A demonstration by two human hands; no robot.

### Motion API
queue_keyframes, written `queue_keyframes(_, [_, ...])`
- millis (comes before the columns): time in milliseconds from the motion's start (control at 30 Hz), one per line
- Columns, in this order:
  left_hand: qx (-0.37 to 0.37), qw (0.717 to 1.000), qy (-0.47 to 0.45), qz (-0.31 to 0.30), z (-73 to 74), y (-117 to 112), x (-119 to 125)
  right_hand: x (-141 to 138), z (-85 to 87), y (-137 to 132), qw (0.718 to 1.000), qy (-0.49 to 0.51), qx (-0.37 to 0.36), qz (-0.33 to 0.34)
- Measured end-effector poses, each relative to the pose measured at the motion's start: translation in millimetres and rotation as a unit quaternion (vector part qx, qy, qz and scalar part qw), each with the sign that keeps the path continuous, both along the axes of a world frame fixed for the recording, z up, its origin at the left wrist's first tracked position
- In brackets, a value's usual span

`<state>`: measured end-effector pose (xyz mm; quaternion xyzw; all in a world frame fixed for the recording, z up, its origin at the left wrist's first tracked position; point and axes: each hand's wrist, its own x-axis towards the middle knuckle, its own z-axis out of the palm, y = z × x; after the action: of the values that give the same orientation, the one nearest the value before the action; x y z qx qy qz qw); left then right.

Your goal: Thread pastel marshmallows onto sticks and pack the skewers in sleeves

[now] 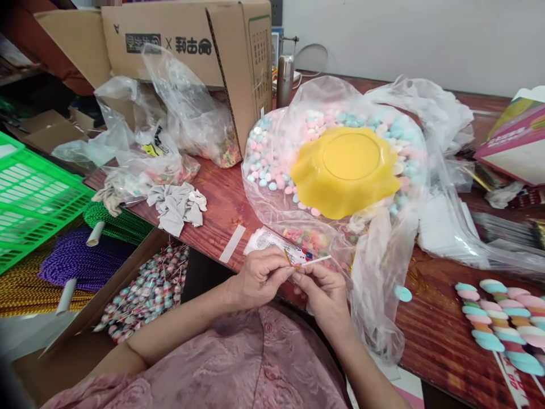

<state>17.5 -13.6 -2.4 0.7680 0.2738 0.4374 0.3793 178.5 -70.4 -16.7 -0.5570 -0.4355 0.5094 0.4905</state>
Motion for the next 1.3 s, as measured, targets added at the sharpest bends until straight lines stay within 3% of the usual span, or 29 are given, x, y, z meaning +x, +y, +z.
queue_keyframes(67, [-0.017, 0.999, 0.030, -0.031, 4.6, 3.0, -2.0, 9.0, 2.0, 7.7, 0.996, 0.037, -0.030, 0.074])
queue_keyframes(133, [-0.081, 0.991, 0.042, -0.093, 7.7, 6.9, -5.5, 17.9, 8.4, 15.1, 0.980, 0.047, -0.047, 0.187])
queue_keyframes(200, [-0.211, 0.959, 0.043, -0.183, 8.0, 11.0, -9.8, 24.3, 19.5, 19.5, 0.957, -0.032, 0.006, 0.288])
queue_keyframes(233, [-0.295, 0.928, 0.040, -0.225, 7.2, 12.9, -12.0, 26.2, 26.3, 20.1, 0.938, -0.108, 0.076, 0.321])
queue_keyframes(300, [-0.459, 0.841, 0.030, -0.286, 4.9, 16.1, -15.7, 27.8, 40.4, 18.1, 0.857, -0.286, 0.273, 0.331])
queue_keyframes(367, [-0.562, 0.762, 0.029, -0.322, 2.8, 18.2, -18.0, 27.9, 52.2, 13.6, 0.734, -0.403, 0.458, 0.298])
queue_keyframes(433, [-0.603, 0.713, 0.044, -0.355, 1.6, 19.9, -18.7, 27.7, 59.2, 9.4, 0.643, -0.450, 0.552, 0.282])
queue_keyframes(467, [-0.610, 0.697, 0.054, -0.374, 0.9, 20.8, -18.5, 27.7, 60.8, 8.2, 0.622, -0.455, 0.569, 0.287])
queue_keyframes(700, [-0.589, 0.635, 0.094, -0.492, -7.8, 29.0, -8.0, 26.9, 61.9, 12.1, 0.626, -0.389, 0.561, 0.377])
queue_keyframes(800, [-0.577, 0.620, 0.103, -0.521, -7.5, 29.2, -1.0, 29.7, 59.0, 12.4, 0.632, -0.395, 0.565, 0.354])
queue_keyframes(933, [-0.546, 0.631, 0.090, -0.543, -3.8, 35.8, 2.3, 31.4, 56.5, 15.6, 0.612, -0.419, 0.575, 0.346])
queue_keyframes(1033, [-0.486, 0.644, 0.131, -0.577, 7.9, 50.2, -5.8, 26.5, 62.1, 17.8, 0.594, -0.419, 0.588, 0.353])
queue_keyframes(1100, [-0.387, 0.690, 0.213, -0.573, 26.8, 57.8, -14.2, 22.0, 66.6, 17.1, 0.584, -0.436, 0.590, 0.348])
queue_keyframes(1167, [-0.201, 0.790, 0.321, -0.483, 54.3, 56.6, -21.6, 18.6, 68.3, 18.4, 0.569, -0.480, 0.572, 0.345])
queue_keyframes(1200, [-0.073, 0.835, 0.371, -0.400, 69.1, 51.7, -24.1, 18.1, 67.8, 21.4, 0.564, -0.508, 0.557, 0.338])
queue_keyframes(1233, [0.047, 0.871, 0.403, -0.277, 82.6, 44.3, -25.9, 18.6, 66.5, 26.6, 0.563, -0.537, 0.538, 0.324])
queue_keyframes(1267, [0.147, 0.881, 0.421, -0.156, 93.0, 35.3, -26.7, 20.3, 65.0, 34.0, 0.566, -0.566, 0.518, 0.301])
queue_keyframes(1300, [0.224, 0.869, 0.432, -0.089, 98.9, 25.8, -26.7, 23.0, 63.7, 43.0, 0.576, -0.593, 0.495, 0.266])
